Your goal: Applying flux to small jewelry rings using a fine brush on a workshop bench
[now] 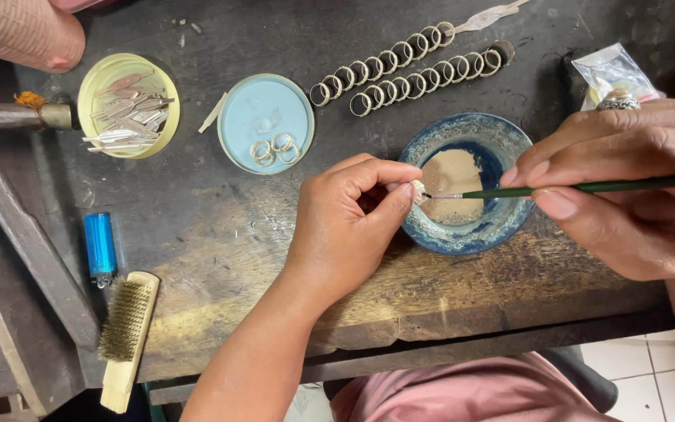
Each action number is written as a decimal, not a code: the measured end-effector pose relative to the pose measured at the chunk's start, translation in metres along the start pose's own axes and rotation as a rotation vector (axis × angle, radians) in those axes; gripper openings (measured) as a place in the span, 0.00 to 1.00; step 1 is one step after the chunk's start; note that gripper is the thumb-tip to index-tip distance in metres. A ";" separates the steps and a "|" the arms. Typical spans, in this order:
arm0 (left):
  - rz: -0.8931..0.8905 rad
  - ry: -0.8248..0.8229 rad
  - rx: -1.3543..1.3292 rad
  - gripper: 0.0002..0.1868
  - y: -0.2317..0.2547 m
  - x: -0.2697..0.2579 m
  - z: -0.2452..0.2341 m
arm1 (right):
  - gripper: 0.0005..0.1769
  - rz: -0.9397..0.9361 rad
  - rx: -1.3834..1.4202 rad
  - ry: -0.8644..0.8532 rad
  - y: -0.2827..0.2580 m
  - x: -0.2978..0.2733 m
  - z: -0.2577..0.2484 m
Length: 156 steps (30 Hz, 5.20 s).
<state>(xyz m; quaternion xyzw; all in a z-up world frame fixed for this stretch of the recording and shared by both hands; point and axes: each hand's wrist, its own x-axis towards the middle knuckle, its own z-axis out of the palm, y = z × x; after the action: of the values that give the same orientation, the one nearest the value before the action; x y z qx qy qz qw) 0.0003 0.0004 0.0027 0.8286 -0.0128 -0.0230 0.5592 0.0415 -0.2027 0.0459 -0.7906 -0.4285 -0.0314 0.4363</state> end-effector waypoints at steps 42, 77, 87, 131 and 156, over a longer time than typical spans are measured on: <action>0.016 -0.003 -0.002 0.06 0.000 0.000 0.000 | 0.03 -0.069 -0.003 0.026 -0.001 0.001 0.003; -0.104 -0.075 0.017 0.01 0.010 0.002 -0.002 | 0.07 0.571 -0.058 0.036 0.019 0.009 -0.018; -0.061 -0.071 0.021 0.02 0.010 0.004 -0.002 | 0.05 0.673 -0.097 0.000 0.025 0.013 -0.011; -0.259 -0.047 -0.068 0.03 0.008 0.001 0.001 | 0.02 -0.133 0.003 0.169 0.002 0.002 0.005; -0.214 -0.027 -0.038 0.03 0.003 0.001 0.003 | 0.04 -0.140 -0.099 0.112 -0.002 0.003 0.003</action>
<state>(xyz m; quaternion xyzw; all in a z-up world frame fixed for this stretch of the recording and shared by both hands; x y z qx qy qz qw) 0.0010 -0.0036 0.0048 0.8142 0.0686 -0.0939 0.5689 0.0410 -0.1977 0.0463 -0.7762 -0.4558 -0.1271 0.4167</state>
